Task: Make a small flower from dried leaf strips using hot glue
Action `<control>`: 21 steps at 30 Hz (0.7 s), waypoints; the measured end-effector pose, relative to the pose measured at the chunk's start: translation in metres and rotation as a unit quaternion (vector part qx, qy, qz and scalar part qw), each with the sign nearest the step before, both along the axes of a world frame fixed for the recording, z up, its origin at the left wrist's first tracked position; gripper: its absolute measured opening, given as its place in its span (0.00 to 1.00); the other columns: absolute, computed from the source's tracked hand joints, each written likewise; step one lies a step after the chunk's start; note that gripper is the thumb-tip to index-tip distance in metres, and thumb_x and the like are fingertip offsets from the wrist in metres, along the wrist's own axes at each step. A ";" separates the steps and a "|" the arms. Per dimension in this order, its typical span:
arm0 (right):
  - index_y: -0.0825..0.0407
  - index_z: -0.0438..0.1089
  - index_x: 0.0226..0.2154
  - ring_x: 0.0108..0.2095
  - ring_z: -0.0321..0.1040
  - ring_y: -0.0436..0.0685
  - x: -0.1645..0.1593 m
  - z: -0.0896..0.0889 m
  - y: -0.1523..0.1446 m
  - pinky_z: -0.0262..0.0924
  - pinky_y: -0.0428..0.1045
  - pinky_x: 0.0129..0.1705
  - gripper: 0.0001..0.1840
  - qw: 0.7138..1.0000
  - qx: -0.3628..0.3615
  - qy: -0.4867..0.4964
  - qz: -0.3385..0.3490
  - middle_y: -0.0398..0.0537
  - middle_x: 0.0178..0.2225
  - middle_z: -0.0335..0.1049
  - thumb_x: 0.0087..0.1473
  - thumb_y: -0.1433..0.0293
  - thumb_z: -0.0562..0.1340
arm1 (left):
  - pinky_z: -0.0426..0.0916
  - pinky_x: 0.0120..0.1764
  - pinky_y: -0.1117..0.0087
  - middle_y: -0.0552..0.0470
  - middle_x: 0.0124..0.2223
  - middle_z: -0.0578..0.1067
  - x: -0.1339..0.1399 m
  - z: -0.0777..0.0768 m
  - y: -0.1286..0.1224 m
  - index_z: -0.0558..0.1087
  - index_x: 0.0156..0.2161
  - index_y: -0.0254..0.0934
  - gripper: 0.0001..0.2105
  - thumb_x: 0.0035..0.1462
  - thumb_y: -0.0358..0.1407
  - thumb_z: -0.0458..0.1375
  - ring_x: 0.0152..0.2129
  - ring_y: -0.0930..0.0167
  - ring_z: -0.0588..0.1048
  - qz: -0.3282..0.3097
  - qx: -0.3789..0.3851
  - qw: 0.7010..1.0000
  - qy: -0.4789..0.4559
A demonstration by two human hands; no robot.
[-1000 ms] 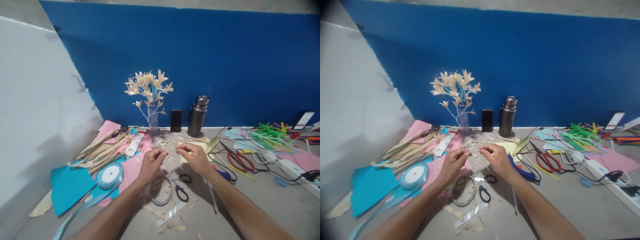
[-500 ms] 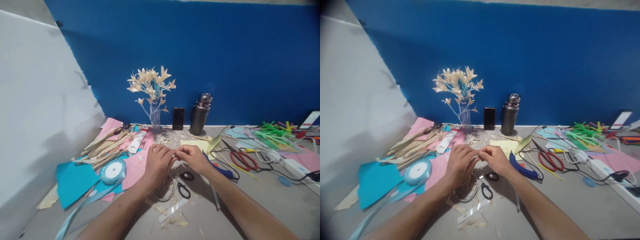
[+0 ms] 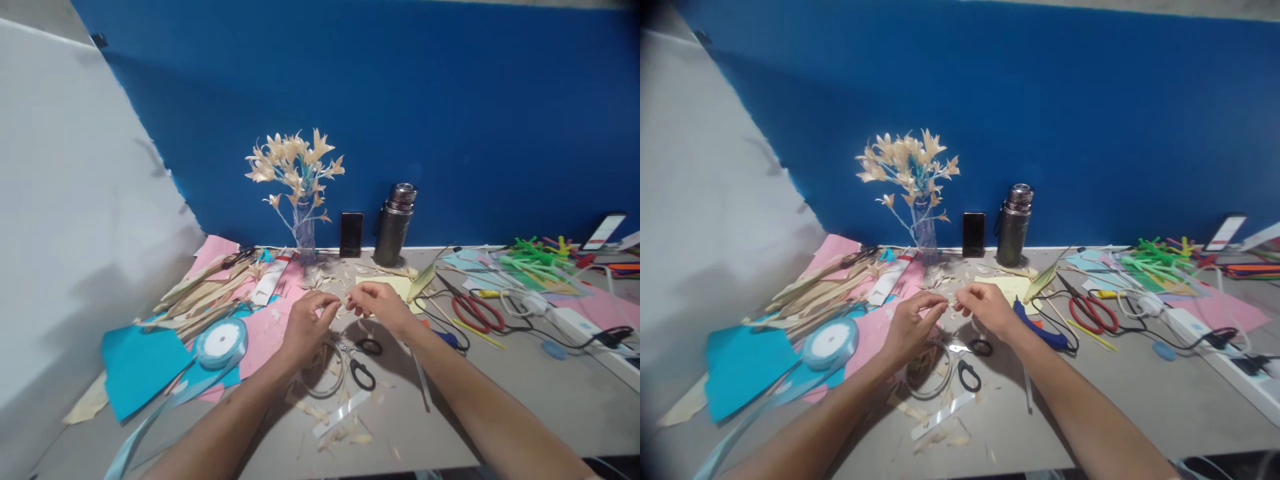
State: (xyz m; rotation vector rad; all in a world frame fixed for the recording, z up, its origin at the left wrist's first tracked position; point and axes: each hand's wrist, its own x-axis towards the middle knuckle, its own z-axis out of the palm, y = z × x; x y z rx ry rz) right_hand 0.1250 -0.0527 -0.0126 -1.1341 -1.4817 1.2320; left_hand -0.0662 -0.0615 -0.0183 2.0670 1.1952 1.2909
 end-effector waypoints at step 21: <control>0.53 0.70 0.22 0.22 0.64 0.49 -0.005 0.004 -0.005 0.58 0.45 0.26 0.15 0.997 0.047 -0.053 -0.033 0.45 0.22 0.73 0.51 0.60 0.66 | 0.66 0.36 0.68 0.51 0.31 0.80 0.005 -0.004 -0.003 0.78 0.31 0.38 0.07 0.57 0.29 0.58 0.29 0.69 0.76 -0.001 0.021 0.997 0.069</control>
